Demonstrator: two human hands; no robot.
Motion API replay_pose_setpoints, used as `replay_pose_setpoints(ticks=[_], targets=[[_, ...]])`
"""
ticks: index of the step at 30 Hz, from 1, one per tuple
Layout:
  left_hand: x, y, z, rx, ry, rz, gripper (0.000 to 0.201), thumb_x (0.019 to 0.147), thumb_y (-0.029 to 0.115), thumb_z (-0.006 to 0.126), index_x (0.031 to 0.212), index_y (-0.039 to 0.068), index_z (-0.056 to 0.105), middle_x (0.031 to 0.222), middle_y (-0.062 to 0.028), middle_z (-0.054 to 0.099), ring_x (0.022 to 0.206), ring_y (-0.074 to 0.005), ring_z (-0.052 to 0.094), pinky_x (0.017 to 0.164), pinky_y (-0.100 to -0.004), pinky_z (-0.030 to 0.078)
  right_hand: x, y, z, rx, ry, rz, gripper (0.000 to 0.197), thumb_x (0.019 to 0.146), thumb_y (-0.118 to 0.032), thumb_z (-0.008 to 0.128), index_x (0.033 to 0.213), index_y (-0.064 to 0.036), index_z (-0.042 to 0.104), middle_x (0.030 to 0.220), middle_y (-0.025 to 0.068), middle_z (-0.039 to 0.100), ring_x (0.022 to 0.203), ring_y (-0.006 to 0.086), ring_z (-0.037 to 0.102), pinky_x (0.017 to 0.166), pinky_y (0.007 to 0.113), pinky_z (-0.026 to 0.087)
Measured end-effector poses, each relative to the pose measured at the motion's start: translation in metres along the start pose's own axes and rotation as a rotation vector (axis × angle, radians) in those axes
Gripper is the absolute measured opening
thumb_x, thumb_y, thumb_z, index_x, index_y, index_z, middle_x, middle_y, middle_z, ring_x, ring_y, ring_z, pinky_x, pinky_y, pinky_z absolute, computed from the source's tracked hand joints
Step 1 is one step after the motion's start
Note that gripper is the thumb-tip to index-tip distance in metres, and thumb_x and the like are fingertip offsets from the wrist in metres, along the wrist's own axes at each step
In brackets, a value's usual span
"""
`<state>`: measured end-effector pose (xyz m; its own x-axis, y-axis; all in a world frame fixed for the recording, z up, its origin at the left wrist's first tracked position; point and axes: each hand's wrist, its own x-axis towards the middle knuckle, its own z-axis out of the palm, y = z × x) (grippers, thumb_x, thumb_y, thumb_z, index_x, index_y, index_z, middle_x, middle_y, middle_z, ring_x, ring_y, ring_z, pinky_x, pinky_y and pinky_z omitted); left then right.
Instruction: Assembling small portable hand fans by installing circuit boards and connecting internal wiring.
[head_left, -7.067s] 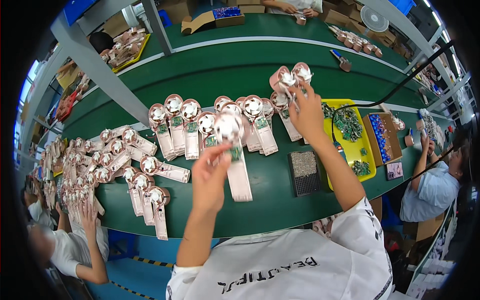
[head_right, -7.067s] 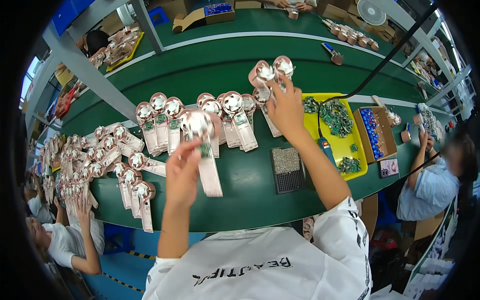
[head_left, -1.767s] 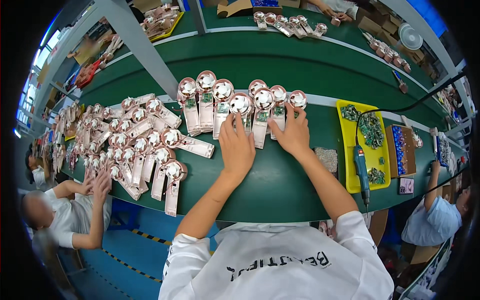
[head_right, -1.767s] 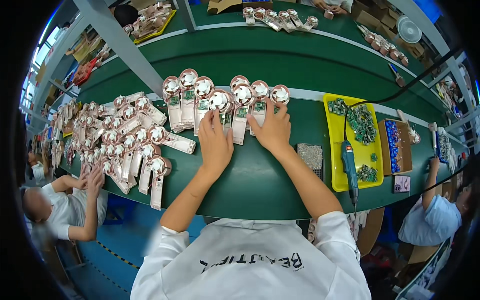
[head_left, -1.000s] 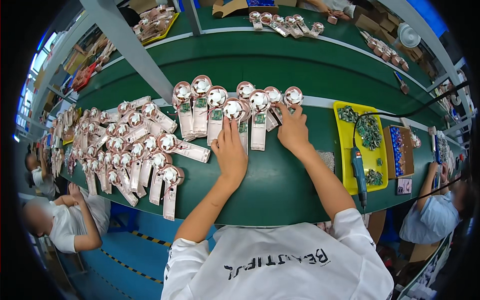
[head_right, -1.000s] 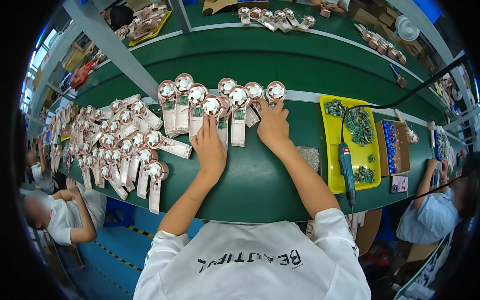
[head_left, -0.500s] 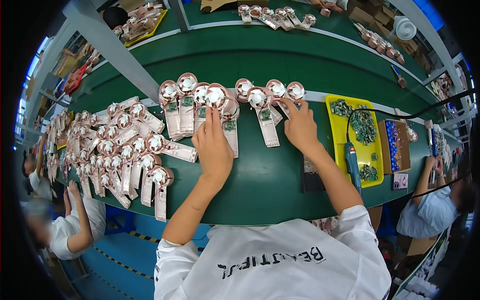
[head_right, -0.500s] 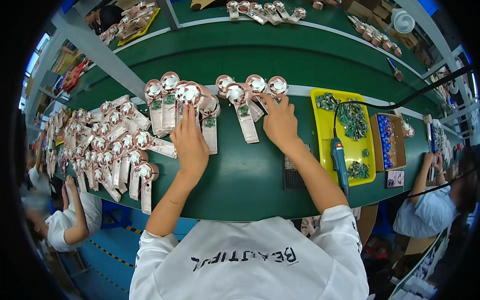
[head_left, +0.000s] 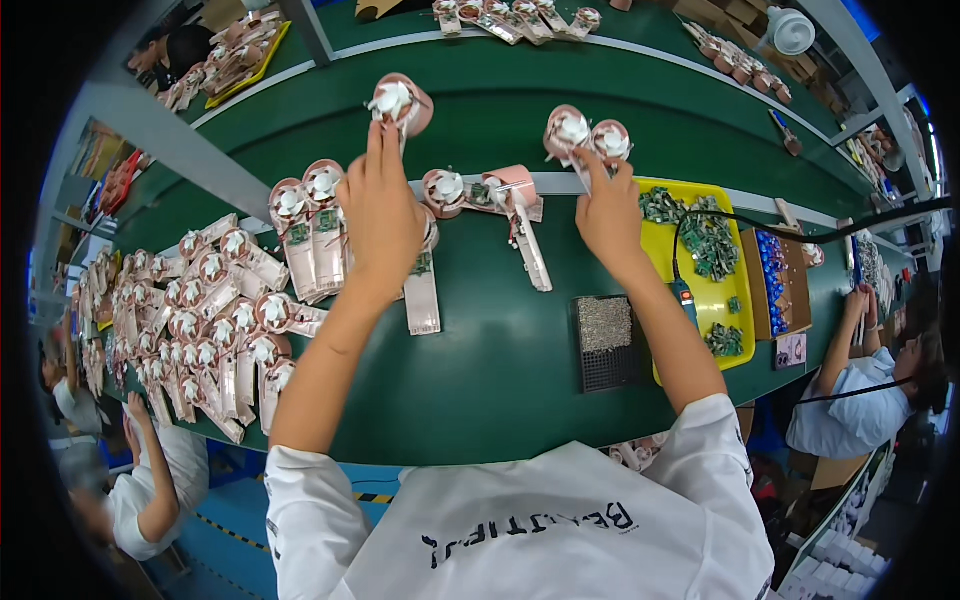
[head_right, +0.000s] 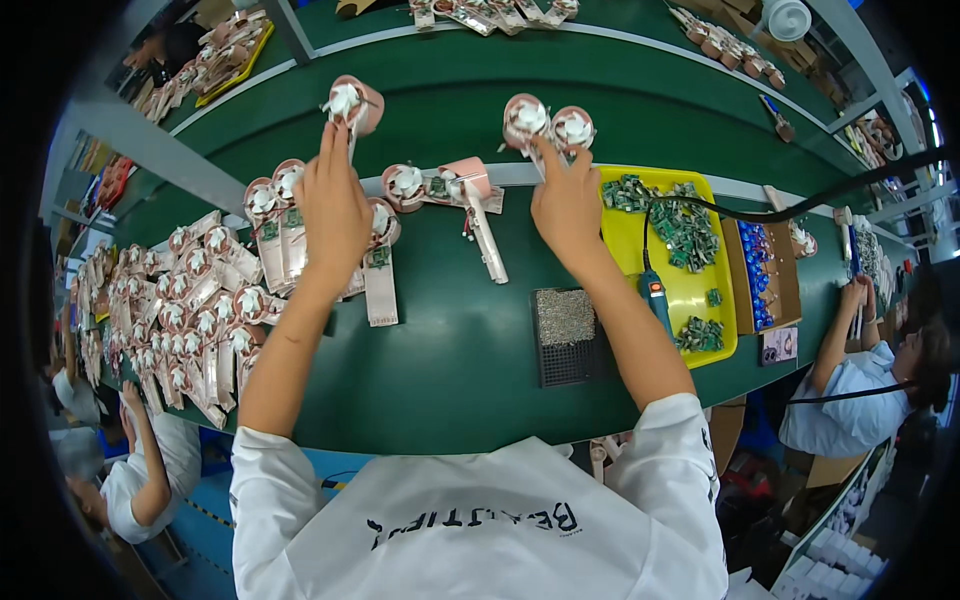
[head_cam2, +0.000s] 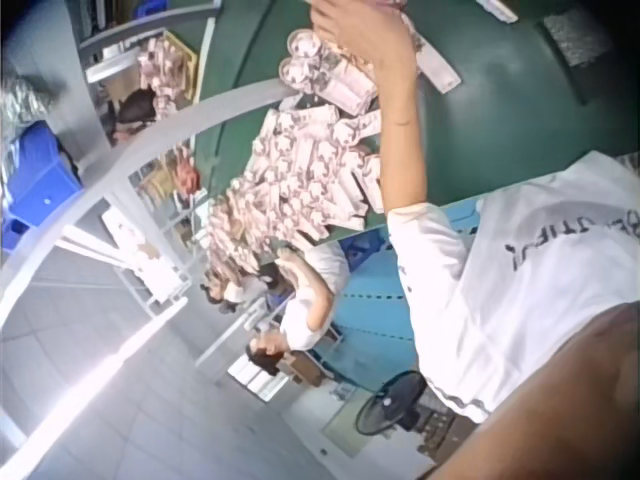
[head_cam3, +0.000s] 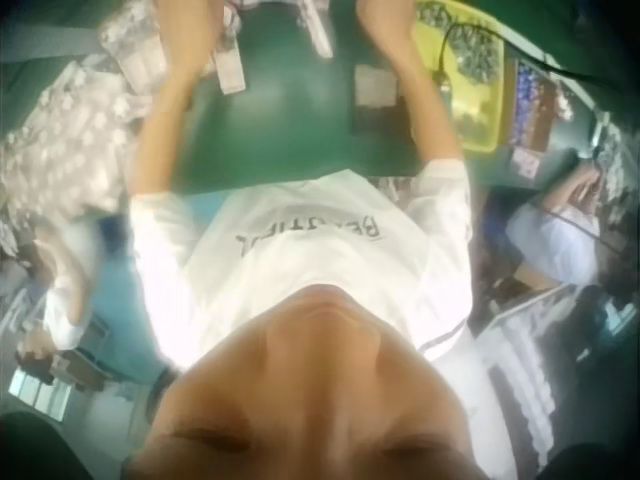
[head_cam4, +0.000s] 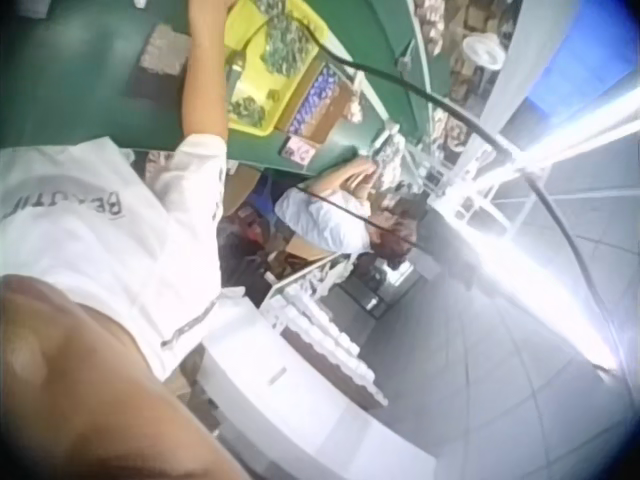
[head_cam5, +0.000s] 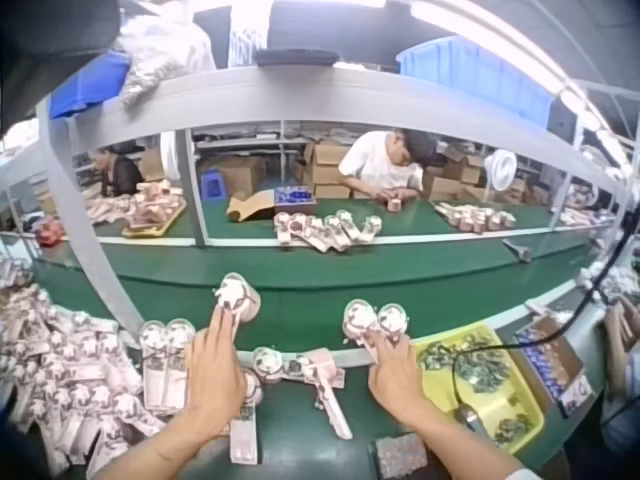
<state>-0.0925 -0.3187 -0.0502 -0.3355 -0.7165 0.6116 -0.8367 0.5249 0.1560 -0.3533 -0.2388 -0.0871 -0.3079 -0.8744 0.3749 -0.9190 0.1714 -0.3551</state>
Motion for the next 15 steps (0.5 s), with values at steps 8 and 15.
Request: replay_pose_setpoints(ticks=[8, 15], targets=[[0.105, -0.042, 0.092, 0.085, -0.108, -0.071, 0.053, 0.085, 0.002, 0.051, 0.137, 0.002, 0.044, 0.133, -0.0186, 0.053, 0.106, -0.0372, 0.058, 0.088, -0.0503, 0.041, 0.134, 0.044, 0.061, -0.005, 0.044, 0.298, 0.059, 0.082, -0.014, 0.058, 0.137, -0.0292, 0.044, 0.125, 0.0282, 0.042, 0.101, 0.0495, 0.054, 0.083, 0.052, 0.051], [0.242, -0.123, 0.228, 0.306, -0.157, -0.129, 0.046, 0.083, 0.017, 0.054, 0.128, 0.010, 0.050, 0.126, -0.0126, 0.059, 0.102, -0.0368, 0.064, 0.089, -0.0520, 0.044, 0.333, 0.242, 0.107, -0.269, 0.224, 0.051, 0.061, 0.083, -0.019, 0.051, 0.141, -0.0283, 0.036, 0.141, 0.0242, 0.040, 0.112, 0.0481, 0.055, 0.086, 0.054, 0.050]])
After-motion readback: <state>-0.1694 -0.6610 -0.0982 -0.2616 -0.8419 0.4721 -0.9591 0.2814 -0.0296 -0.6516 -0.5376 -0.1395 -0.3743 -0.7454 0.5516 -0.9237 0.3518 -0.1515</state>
